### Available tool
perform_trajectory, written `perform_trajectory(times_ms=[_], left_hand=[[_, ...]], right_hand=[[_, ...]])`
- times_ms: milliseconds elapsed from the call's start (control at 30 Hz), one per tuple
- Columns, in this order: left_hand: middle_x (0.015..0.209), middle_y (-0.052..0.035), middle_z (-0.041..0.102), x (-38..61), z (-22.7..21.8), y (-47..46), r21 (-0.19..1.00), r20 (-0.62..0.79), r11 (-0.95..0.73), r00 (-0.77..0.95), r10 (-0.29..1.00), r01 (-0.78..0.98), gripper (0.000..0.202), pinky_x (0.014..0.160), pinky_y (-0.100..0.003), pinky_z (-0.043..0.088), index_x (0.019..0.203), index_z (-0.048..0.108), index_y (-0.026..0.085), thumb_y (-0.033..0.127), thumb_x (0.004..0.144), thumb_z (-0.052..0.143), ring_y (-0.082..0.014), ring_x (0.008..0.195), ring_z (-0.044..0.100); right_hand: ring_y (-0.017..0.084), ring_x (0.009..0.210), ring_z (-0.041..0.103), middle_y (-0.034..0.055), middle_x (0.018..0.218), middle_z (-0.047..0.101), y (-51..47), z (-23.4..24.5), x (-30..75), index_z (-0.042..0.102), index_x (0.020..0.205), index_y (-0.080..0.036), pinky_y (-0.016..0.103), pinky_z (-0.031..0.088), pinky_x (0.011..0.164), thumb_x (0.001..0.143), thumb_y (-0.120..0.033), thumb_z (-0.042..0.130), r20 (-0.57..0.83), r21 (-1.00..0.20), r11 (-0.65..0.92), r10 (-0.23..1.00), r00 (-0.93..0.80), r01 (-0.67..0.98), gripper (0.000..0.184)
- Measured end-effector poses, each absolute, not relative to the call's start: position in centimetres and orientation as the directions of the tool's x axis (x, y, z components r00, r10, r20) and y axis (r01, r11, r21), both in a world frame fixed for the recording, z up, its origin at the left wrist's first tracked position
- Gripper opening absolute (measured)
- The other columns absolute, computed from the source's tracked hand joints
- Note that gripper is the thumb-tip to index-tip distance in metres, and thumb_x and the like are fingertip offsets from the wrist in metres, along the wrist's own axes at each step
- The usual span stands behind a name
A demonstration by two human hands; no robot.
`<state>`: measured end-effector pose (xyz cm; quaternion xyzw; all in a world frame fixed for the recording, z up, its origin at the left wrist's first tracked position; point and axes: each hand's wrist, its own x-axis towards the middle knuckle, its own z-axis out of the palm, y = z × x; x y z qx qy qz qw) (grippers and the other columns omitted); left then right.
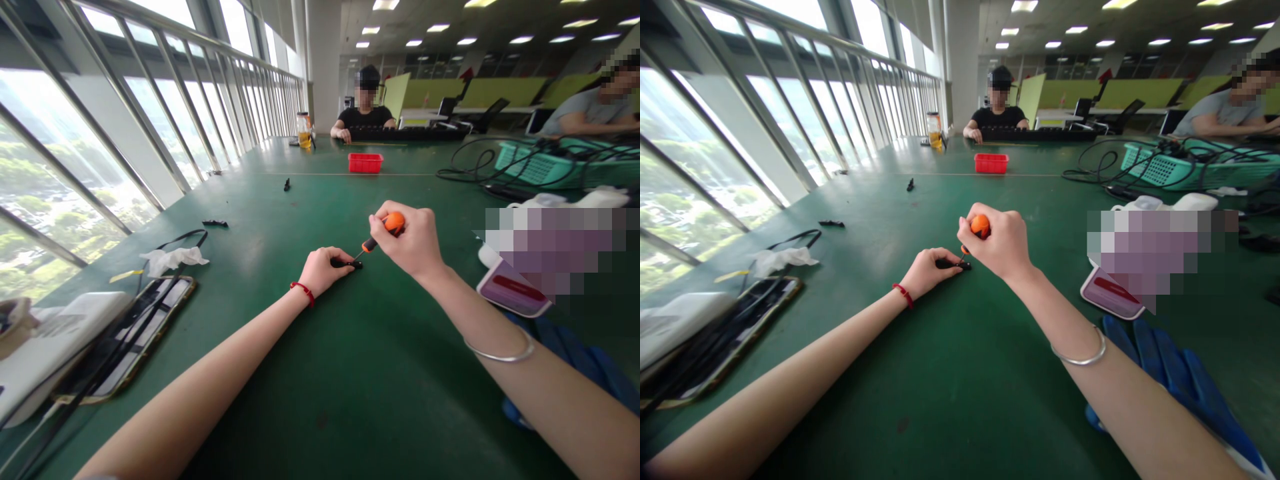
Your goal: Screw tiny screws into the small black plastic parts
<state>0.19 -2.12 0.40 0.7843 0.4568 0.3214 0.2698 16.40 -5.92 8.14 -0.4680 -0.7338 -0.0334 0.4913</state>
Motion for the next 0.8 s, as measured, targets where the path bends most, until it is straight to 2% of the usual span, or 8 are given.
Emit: perform_trajectory(times_ms=[333, 800], left_hand=[[0.086, -0.0026, 0.072, 0.18, 0.31, -2.08, 0.722, 0.253, -0.433, 0.376, 0.891, 0.54, 0.015, 0.078, -0.026, 0.051, 0.081, 0.072, 0.018, 0.024, 0.069, 0.067, -0.0171, 0.081, 0.065], [0.085, -0.0024, 0.072, 0.18, 0.3, -2.11, 0.722, 0.264, -0.44, 0.375, 0.889, 0.534, 0.014, 0.078, -0.026, 0.051, 0.081, 0.072, 0.018, 0.023, 0.069, 0.067, -0.0169, 0.081, 0.065]], right_hand=[[0.01, 0.044, 0.041, -0.0022, 0.05, 0.048, -5.95, 8.21, 16.43, 0.048, 0.057, -0.02, 0.024, 0.032, 0.048, 0.076, -0.029, 0.05, 0.787, -0.384, 0.611, 0.608, -0.101, 0.692, 0.022], [0.01, 0.045, 0.04, -0.0025, 0.05, 0.047, -6.11, 8.15, 16.31, 0.049, 0.058, -0.02, 0.024, 0.031, 0.048, 0.077, -0.03, 0.05, 0.777, -0.359, 0.595, 0.617, -0.123, 0.719, 0.022]])
